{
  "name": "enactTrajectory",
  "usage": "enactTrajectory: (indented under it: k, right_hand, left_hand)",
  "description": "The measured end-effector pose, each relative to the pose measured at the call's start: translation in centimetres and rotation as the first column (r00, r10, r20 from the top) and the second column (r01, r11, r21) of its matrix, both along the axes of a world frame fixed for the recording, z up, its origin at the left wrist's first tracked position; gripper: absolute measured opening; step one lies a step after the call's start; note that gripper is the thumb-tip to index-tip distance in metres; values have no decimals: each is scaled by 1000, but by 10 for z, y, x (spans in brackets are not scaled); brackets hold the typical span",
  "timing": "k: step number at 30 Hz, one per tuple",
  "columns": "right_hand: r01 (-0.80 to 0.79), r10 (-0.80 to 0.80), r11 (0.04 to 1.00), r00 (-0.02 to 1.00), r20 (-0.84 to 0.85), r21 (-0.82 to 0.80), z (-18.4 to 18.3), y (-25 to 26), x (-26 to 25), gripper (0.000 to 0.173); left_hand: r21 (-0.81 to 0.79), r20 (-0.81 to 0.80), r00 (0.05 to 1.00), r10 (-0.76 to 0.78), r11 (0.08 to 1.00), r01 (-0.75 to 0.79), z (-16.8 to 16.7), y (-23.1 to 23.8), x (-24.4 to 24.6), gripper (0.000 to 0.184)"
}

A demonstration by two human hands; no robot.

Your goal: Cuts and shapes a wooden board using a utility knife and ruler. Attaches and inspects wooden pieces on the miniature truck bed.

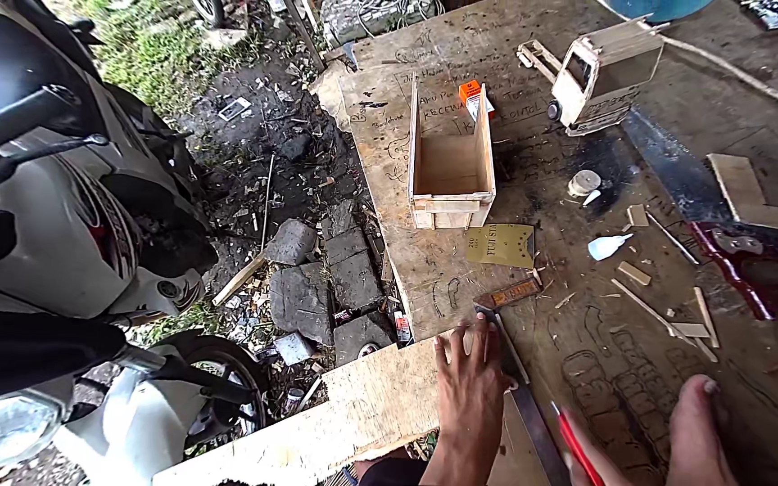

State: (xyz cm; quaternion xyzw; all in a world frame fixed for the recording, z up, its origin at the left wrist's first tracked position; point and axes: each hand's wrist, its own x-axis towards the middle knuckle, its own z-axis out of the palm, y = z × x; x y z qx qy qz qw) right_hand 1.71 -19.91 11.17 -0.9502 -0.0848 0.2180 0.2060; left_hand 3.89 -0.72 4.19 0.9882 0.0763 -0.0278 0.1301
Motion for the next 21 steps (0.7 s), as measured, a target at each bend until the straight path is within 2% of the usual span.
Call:
enactTrajectory:
  k: [3,6,9,13,15,17,19,21]
  right_hand:
    - [92,-101,986,994,51,141,-16,30,-4,73]
    - [160,-178,977,976,128,139,-29,46,2,62]
    - [218,-230,972,960,158,93,-31,36,28,57]
    - [253,-254,967,939,233,31,-36,29,60,54]
    - [203,-211,978,945,248,58,-30,36,63,47]
    - [107,-125,988,979,162,112,-22,50,60,41]
    - [11,-28,988,994,106,153,-23,66,60,47]
    - [-52,31,990,987,156,132,-32,74,64,50]
  left_hand:
    - [-23,66,998,-10,1000,12,-11,11,-9,75]
    - [-42,144,989,24,999,-18,-30,18,-19,87]
    - [-62,138,990,25,998,-16,-36,19,-24,87]
    - [-97,73,997,-7,995,14,-34,19,-24,100]
    - [-116,67,997,-23,993,31,-33,22,-24,98]
    - [-111,86,996,-33,993,43,-34,23,-25,95]
    - [-93,113,992,-46,994,57,-37,24,-25,93]
    - [-104,128,990,-61,992,74,-39,25,-24,93]
